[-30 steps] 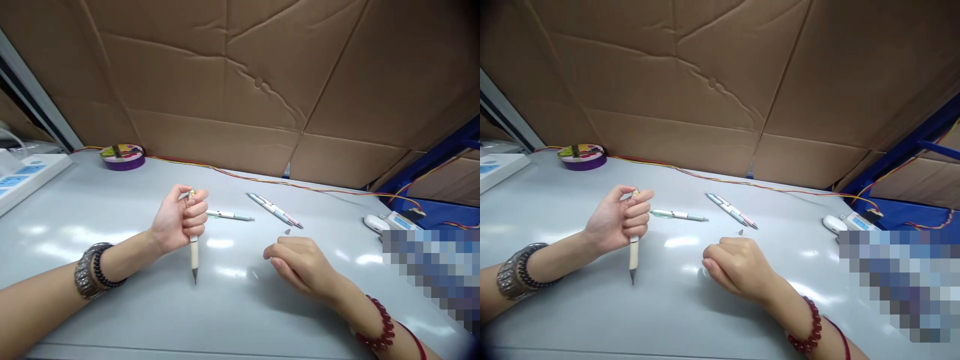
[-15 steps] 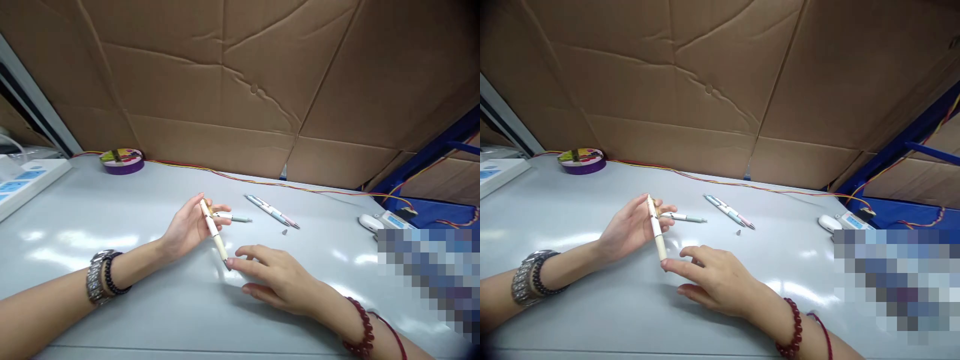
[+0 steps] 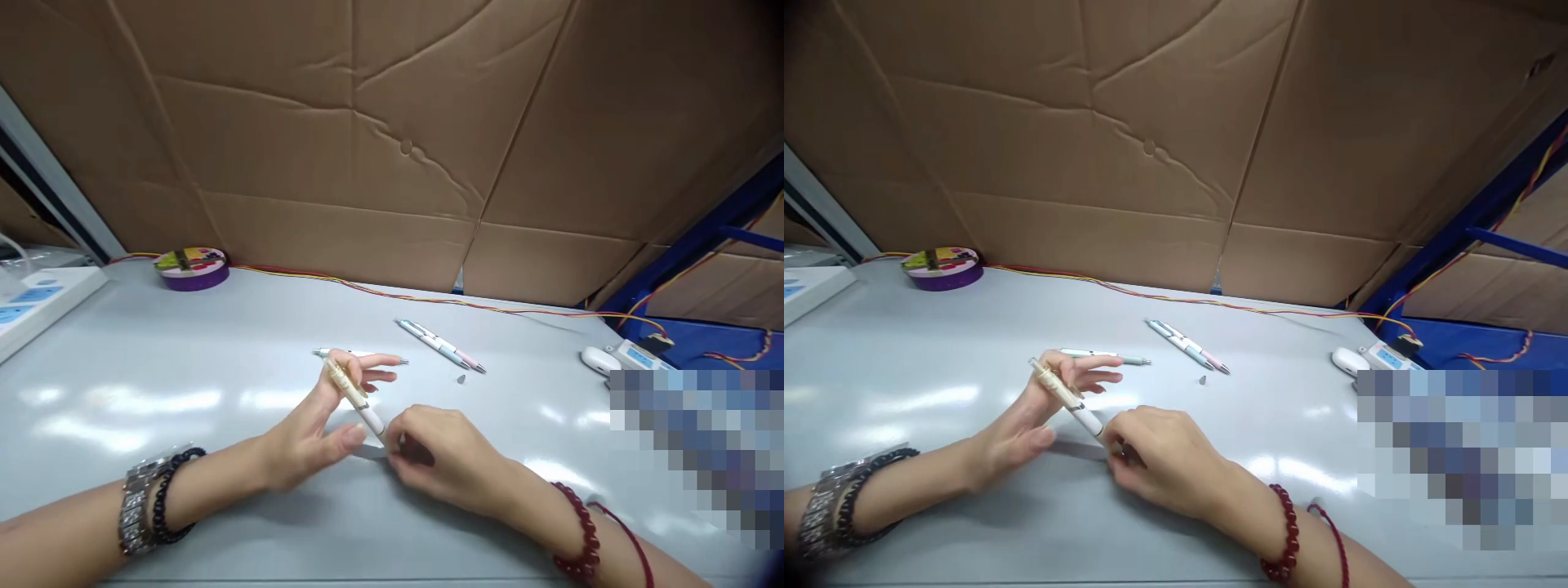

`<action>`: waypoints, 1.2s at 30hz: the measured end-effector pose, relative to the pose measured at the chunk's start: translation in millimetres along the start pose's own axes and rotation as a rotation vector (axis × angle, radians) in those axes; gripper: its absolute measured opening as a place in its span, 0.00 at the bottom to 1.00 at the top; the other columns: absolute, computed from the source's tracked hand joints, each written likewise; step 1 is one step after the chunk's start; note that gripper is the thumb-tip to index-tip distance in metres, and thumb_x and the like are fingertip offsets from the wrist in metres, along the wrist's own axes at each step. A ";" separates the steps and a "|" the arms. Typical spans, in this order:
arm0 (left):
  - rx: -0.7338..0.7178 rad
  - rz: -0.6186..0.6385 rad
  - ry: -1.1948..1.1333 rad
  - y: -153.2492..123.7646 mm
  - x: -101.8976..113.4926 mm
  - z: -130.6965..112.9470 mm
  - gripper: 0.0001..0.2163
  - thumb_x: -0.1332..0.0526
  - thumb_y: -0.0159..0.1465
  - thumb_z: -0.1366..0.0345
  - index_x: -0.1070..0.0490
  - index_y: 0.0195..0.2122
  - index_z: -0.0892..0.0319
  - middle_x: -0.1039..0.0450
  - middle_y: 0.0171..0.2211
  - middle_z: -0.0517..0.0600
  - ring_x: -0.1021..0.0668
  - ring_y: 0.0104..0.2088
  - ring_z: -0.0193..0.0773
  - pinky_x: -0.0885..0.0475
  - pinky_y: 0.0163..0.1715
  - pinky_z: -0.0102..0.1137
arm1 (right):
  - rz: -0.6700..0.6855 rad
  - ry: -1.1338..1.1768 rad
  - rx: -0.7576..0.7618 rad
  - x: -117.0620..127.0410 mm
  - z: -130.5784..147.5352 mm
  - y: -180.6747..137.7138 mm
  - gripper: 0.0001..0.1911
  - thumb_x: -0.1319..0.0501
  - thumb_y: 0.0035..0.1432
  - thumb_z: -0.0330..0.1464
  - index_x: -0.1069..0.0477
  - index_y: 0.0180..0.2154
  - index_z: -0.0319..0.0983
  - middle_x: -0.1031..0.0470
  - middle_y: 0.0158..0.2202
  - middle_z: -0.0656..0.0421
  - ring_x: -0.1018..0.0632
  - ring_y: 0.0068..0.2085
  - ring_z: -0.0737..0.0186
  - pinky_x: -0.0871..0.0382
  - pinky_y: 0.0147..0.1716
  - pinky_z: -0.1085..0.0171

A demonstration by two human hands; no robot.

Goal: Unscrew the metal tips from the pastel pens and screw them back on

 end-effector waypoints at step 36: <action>0.273 -0.031 0.592 12.3 12.6 17.7 0.06 0.50 0.66 0.63 0.35 0.39 0.54 0.28 0.29 0.45 0.28 0.28 0.37 0.38 0.28 0.27 | -0.453 0.348 -0.216 36.3 -24.8 2.5 0.05 0.40 0.57 0.30 0.26 0.36 0.42 0.24 0.36 0.58 0.24 0.39 0.59 0.26 0.37 0.60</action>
Point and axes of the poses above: each hand's wrist, its own y-axis towards the middle knuckle, its own x-axis out of the back of the hand, z = x × y, the point moved 3 cm from there along y, towards the middle knuckle
